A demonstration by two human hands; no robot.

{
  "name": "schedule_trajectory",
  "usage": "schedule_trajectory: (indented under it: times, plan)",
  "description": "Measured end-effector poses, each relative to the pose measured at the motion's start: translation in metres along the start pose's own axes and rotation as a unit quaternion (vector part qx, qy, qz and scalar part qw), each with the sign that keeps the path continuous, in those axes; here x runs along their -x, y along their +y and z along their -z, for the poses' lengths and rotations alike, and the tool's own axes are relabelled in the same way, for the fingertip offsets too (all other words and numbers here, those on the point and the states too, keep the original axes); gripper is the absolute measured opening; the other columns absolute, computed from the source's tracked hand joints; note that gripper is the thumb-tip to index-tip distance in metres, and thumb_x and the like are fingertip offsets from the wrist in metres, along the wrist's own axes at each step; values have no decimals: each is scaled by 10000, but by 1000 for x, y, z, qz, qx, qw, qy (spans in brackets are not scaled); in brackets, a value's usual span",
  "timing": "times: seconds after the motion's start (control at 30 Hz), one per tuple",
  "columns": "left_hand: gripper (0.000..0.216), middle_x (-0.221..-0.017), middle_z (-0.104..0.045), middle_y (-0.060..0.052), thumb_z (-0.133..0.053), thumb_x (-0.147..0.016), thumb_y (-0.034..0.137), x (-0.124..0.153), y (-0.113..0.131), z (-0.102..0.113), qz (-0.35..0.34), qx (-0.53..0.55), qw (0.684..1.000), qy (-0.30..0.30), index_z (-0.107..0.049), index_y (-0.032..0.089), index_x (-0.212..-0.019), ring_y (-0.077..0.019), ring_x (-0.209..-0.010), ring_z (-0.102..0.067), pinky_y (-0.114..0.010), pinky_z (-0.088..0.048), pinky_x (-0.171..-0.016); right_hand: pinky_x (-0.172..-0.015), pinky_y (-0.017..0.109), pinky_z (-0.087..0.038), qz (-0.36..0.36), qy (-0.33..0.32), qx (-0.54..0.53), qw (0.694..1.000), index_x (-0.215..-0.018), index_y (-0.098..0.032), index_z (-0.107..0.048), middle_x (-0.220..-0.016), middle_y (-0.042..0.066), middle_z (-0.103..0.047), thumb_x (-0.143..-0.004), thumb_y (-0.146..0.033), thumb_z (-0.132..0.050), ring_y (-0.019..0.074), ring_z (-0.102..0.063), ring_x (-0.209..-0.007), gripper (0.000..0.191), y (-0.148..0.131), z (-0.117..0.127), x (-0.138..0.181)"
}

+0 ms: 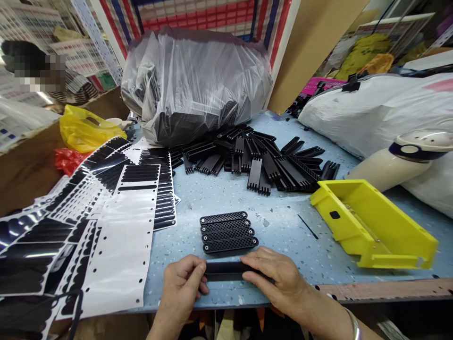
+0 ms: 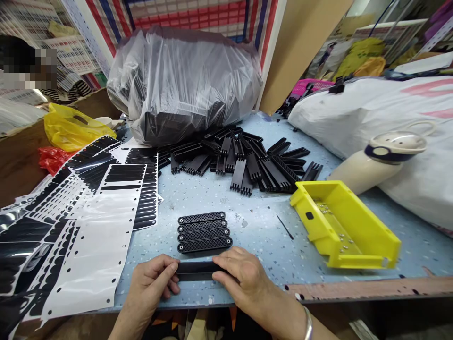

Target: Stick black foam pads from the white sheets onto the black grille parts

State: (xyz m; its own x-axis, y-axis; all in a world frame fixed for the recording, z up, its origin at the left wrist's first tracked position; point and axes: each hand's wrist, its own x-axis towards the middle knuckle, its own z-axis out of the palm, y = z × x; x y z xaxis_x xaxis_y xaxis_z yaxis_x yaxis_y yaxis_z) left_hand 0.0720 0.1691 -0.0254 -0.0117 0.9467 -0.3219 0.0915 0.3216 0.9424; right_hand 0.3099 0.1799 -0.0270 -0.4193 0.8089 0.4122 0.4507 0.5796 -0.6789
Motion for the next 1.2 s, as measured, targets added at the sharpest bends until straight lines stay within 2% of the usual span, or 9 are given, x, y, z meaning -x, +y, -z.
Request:
schedule_trajectory:
  times: [0.17,0.4,0.57,0.63,0.73,0.83,0.9,1.07,1.2]
  plan:
    - [304,-514,-621,2,-692,-765,441,0,-4,-2,-10,7,1000,20,-690,154,-664,-106,-429,-611,-145,-400,-392,-724,328,-574,-58,-40,-32,997,-1075,-218,-748,-903,50,-754,-911,-241,-670,189,-678,-812,184,3,3,0]
    - [317,-504,-618,4,-682,-755,464,-3,-10,-1,-16,2,1000,18,-692,157,-677,-109,-415,-609,-144,-389,-380,-723,322,-562,-84,-38,-43,995,-1040,-201,-757,-893,56,-746,-891,-221,-690,185,-674,-810,165,-1,4,-1]
    - [306,-535,-639,-5,-697,-762,461,-5,-7,3,-4,-20,1000,-21,-692,159,-710,-126,-444,-630,-163,-425,-398,-713,308,-576,-115,-28,-51,992,-1003,-185,-768,-860,48,-748,-776,-158,-779,187,-688,-791,229,-7,5,-5]
    - [309,-524,-632,-2,-691,-762,465,-5,-7,2,-7,-22,1000,-13,-689,161,-704,-124,-433,-621,-164,-419,-394,-710,297,-585,-121,-10,-49,991,-1001,-193,-769,-873,45,-755,-716,-150,-817,190,-701,-790,292,-10,10,-6]
    - [313,-486,-598,13,-689,-747,469,-4,-7,-1,-15,-21,1000,10,-676,163,-680,-112,-389,-582,-163,-386,-373,-694,283,-590,-121,50,-32,991,-991,-210,-768,-883,48,-761,-724,-188,-805,193,-712,-781,270,-13,25,-3]
    - [271,-499,-579,31,-685,-754,439,-2,-8,-3,-27,-21,999,10,-683,169,-722,-104,-398,-574,-167,-395,-388,-586,259,-574,-158,114,7,981,-872,-208,-771,-717,21,-735,-725,-228,-789,171,-687,-624,149,-9,42,7]
    - [239,-516,-566,46,-704,-742,409,-2,-9,-1,-33,-20,999,5,-687,174,-775,-99,-412,-569,-171,-414,-407,-502,245,-550,-199,123,11,972,-806,-197,-768,-615,6,-699,-708,-237,-775,156,-652,-522,106,-6,48,15]
    - [297,-533,-584,52,-798,-655,327,-8,-15,8,-28,-51,997,-54,-702,165,-885,-94,-449,-535,-187,-446,-457,-433,238,-521,-276,63,-28,959,-832,-174,-781,-633,29,-698,-698,-252,-711,153,-635,-493,170,-10,32,26]
    - [346,-540,-587,51,-792,-648,307,-7,-21,5,-47,-73,995,-42,-713,162,-952,-100,-458,-518,-197,-442,-462,-457,254,-530,-280,70,-27,957,-860,-156,-778,-635,43,-695,-749,-336,-668,163,-639,-516,237,-16,18,18]
